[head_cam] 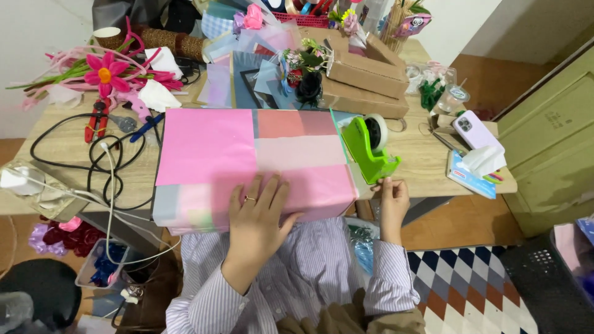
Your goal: The person wraps a rectangular box with pink and green patterned paper. They fold the paper edges over the box and secure them using a tape dispenser and clear tape. The person rotates the box to wrap different sides and smooths the paper down.
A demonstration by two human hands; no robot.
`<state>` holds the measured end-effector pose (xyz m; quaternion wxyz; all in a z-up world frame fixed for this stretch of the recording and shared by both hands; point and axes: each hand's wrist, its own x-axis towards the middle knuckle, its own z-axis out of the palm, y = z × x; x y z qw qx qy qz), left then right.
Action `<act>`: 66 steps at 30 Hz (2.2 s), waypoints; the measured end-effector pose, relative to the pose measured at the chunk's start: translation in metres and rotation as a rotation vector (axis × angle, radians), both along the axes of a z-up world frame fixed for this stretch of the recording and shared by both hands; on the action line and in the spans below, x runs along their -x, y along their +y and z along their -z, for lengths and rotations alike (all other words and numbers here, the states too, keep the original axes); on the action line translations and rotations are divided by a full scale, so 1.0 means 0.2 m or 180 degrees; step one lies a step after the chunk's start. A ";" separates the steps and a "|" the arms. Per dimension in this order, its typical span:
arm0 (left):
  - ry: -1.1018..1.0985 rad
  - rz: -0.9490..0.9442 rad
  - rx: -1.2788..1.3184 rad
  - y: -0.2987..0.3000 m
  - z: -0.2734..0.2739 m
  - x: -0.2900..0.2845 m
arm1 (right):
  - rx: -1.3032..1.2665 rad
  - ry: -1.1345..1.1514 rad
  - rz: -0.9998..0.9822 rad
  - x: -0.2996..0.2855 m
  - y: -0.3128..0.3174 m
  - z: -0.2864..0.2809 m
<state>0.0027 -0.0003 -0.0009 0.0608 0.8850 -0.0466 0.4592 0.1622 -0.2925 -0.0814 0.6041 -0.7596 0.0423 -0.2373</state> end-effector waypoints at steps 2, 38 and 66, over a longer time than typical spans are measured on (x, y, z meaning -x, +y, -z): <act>0.0017 -0.0001 -0.0020 0.00 -0.01 0.00 | -0.0031 -0.0121 0.0061 0.05 0.03 0.01; 0.1469 0.0566 0.1510 0.18 -0.29 -0.11 | 0.1610 -0.0295 -0.3269 0.20 0.70 -0.81; 0.1952 0.0819 0.1840 0.18 -0.42 -0.04 | 0.1670 -0.0305 -0.3184 0.21 0.70 -0.81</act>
